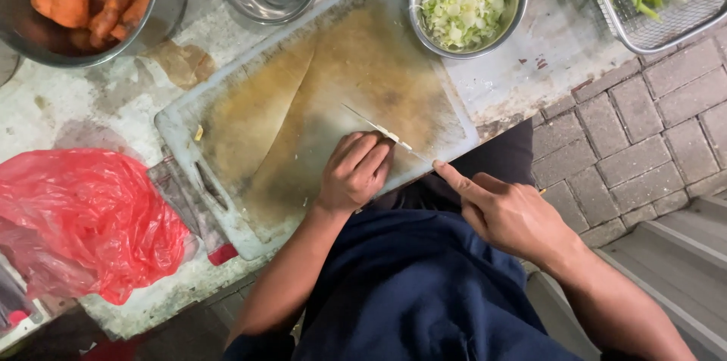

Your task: The person is slicing and mincing garlic cloves on a cutting board using a knife.

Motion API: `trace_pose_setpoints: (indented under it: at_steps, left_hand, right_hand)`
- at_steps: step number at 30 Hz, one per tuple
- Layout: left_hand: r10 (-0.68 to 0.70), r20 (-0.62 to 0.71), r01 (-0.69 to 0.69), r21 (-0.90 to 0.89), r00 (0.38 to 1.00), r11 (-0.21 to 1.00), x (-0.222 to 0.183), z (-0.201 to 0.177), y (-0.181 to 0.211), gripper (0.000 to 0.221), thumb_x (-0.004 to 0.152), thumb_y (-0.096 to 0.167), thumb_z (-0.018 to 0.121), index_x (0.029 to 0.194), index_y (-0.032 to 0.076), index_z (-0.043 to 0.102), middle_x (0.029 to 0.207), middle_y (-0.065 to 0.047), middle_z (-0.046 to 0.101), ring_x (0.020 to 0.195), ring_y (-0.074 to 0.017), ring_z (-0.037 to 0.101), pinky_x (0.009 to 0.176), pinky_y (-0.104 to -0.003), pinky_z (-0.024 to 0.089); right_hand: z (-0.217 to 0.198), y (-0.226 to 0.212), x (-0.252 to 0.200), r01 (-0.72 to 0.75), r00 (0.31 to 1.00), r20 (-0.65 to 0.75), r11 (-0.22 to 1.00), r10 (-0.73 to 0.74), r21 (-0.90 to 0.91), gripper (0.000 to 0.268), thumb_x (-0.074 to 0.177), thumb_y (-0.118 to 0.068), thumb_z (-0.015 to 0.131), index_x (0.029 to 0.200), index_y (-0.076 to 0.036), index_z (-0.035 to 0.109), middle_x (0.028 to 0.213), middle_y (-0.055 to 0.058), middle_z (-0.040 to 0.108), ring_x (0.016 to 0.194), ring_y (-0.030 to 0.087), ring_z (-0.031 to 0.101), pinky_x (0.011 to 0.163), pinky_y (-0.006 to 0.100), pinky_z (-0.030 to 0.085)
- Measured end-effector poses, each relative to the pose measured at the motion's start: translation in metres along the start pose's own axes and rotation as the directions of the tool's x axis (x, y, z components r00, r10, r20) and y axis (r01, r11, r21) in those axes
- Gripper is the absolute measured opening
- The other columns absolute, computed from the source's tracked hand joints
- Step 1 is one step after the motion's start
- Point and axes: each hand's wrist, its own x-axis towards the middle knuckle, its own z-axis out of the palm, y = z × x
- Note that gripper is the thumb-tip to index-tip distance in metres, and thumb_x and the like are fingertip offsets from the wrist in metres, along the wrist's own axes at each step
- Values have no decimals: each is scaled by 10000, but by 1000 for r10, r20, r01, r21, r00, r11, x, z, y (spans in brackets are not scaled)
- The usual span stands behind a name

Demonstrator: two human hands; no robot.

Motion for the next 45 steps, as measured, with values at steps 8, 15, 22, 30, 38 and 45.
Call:
trace_pose_setpoints:
  at_steps: [8, 15, 22, 30, 38, 45]
  left_hand:
    - [-19, 107, 24, -42, 994, 999, 9, -10, 0, 109, 838, -98, 645, 786, -5, 622, 785, -109, 565, 645, -242, 560, 644, -320, 521]
    - [-32, 227, 49, -69, 973, 996, 25, -17, 0, 139, 851, -151, 634, 780, -42, 587, 806, -112, 557, 687, -224, 533, 666, -327, 509]
    - [-57, 242, 74, -63, 969, 995, 26, -16, -3, 164, 840, -172, 629, 755, -37, 591, 769, -111, 566, 670, -222, 530, 630, -316, 487]
    - [-41, 246, 60, -72, 968, 996, 24, -16, -6, 128, 813, -177, 628, 808, -49, 620, 796, -124, 598, 685, -229, 568, 651, -326, 506]
    - [-27, 230, 45, -75, 973, 996, 26, -17, -5, 105, 855, -145, 611, 819, -48, 627, 825, -127, 608, 697, -233, 577, 655, -322, 510]
    - [-16, -3, 15, -113, 1000, 994, 13, -2, -5, 116, 791, -127, 647, 797, -22, 696, 781, -160, 647, 591, -278, 607, 586, -341, 551]
  right_hand:
    - [3, 14, -39, -102, 977, 170, 980, 131, -168, 685, 833, -226, 550, 1492, -313, 385, 707, 14, 565, 458, 378, 598, 386, 505, 515]
    - [2, 25, -57, -147, 912, 337, 953, 234, -264, 709, 864, -379, 573, 1514, -413, 292, 769, -49, 525, 560, 347, 618, 429, 501, 536]
    - [3, 24, -59, -129, 936, 292, 965, 194, -228, 693, 856, -314, 584, 1497, -393, 333, 728, -60, 500, 467, 324, 554, 354, 455, 499]
    - [7, 21, -44, -101, 936, 303, 962, 179, -254, 727, 851, -365, 602, 1513, -389, 303, 768, -42, 505, 426, 365, 559, 377, 485, 526]
    - [20, 18, -16, -139, 926, 322, 970, 198, -199, 738, 858, -309, 573, 1533, -377, 284, 742, -15, 486, 471, 397, 542, 418, 518, 521]
    - [12, -1, 19, 14, 1000, 15, 1000, -14, -3, 635, 834, -152, 533, 1464, -212, 491, 686, 80, 595, 447, 364, 638, 389, 498, 554]
